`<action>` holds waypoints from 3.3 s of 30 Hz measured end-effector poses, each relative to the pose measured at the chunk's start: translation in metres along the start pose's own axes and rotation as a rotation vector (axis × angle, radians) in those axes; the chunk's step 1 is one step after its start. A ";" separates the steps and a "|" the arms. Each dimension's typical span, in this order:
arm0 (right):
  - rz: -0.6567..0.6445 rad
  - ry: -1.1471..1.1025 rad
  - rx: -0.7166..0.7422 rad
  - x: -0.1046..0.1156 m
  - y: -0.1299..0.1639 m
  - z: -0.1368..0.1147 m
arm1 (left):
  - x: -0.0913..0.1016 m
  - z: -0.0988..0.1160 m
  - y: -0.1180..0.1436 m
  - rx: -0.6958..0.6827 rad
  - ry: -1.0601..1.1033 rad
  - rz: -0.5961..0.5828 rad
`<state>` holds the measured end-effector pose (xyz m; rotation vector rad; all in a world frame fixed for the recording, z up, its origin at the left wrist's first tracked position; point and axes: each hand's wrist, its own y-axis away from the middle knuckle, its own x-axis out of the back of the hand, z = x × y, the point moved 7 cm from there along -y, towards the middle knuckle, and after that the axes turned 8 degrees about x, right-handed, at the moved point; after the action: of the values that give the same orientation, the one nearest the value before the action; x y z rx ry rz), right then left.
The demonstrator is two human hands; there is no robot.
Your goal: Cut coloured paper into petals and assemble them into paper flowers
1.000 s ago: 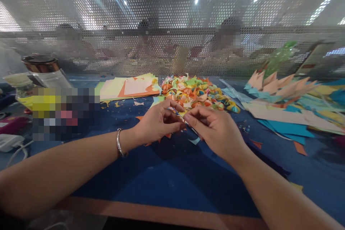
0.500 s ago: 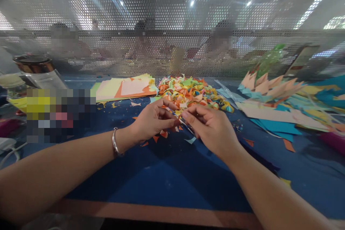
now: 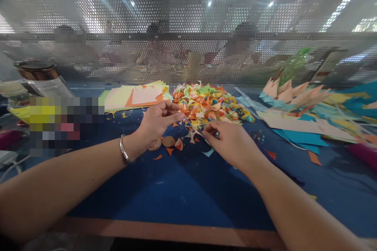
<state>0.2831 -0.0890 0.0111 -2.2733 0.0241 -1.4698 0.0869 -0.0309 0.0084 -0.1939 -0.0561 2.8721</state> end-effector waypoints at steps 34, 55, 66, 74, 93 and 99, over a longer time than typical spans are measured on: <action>-0.132 -0.016 0.065 -0.017 0.005 -0.020 | -0.003 0.002 0.003 -0.090 -0.026 -0.030; -0.100 -0.015 0.080 -0.023 0.003 -0.008 | -0.011 -0.004 0.006 -0.018 -0.035 -0.074; -0.200 0.047 0.029 -0.026 0.003 -0.006 | -0.012 -0.005 0.006 -0.009 -0.048 -0.089; -0.175 0.011 0.035 -0.029 0.006 -0.006 | -0.012 -0.009 0.003 -0.043 -0.067 -0.111; -0.205 -0.005 -0.052 -0.027 0.002 -0.003 | -0.015 -0.012 0.003 -0.016 -0.039 -0.132; -0.209 0.027 -0.053 -0.030 0.002 0.005 | -0.017 -0.013 0.004 -0.010 -0.030 -0.148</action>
<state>0.2748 -0.0822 -0.0175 -2.3575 -0.1730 -1.6220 0.1035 -0.0386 -0.0021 -0.1418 -0.0872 2.7275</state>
